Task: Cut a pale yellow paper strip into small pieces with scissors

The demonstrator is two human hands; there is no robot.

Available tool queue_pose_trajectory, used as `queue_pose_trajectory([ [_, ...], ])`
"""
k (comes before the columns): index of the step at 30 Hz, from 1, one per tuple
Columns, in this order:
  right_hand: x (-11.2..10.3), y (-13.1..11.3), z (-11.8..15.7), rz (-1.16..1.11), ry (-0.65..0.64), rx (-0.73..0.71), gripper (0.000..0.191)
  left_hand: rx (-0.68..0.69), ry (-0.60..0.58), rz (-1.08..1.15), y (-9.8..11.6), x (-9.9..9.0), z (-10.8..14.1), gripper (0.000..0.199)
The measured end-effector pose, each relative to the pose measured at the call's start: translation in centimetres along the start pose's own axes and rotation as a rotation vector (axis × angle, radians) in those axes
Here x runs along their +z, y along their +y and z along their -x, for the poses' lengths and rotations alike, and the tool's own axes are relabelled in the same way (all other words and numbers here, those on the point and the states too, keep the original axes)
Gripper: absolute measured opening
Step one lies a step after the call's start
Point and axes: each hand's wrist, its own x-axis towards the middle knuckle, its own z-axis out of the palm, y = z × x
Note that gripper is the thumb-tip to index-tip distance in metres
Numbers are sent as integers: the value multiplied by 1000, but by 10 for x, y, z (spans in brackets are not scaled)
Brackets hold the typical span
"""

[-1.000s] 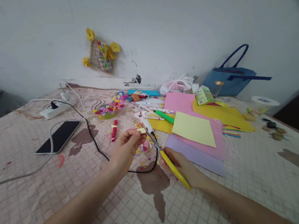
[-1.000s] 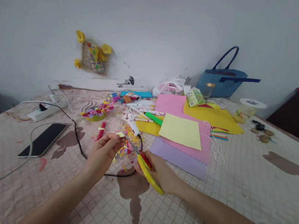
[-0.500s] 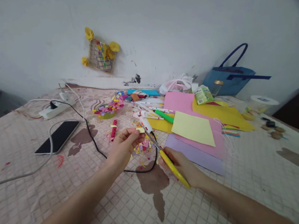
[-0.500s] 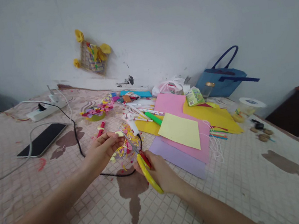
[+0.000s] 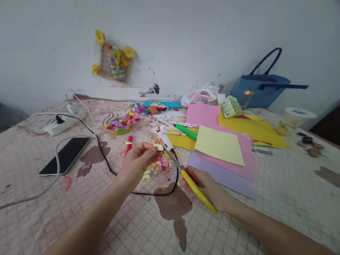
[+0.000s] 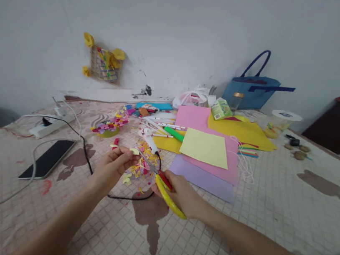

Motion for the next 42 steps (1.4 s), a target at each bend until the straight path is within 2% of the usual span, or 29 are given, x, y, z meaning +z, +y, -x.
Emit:
queue_pose_trajectory([
  [8, -2, -4, 0, -30, 5, -9, 26, 21, -65, -129, 8, -9, -4, 15],
  [12, -2, -8, 0, -257, -51, 80, 34, 15, -70, -167, 10, -9, -4, 15],
  [16, -3, -11, -2, -483, -82, 152, 45, -101, -155, -233, 8, -5, 1, 14],
  [21, -7, -9, -3, -597, -43, 71, 43, -287, -314, -279, 3, 4, 10, 12],
  [26, -8, -7, -5, -613, 7, 83, 39, -433, -432, -317, -2, 10, 16, 13],
  [35, -2, -11, -4, -554, -39, 83, 38, -437, -554, -414, -11, 14, 20, 11],
  [38, -1, -11, -4, -546, -46, 101, 37, -422, -520, -428, -13, 15, 20, 11],
  [42, 0, -11, -4, -547, -8, 119, 35, -384, -398, -413, -15, 17, 21, 14],
])
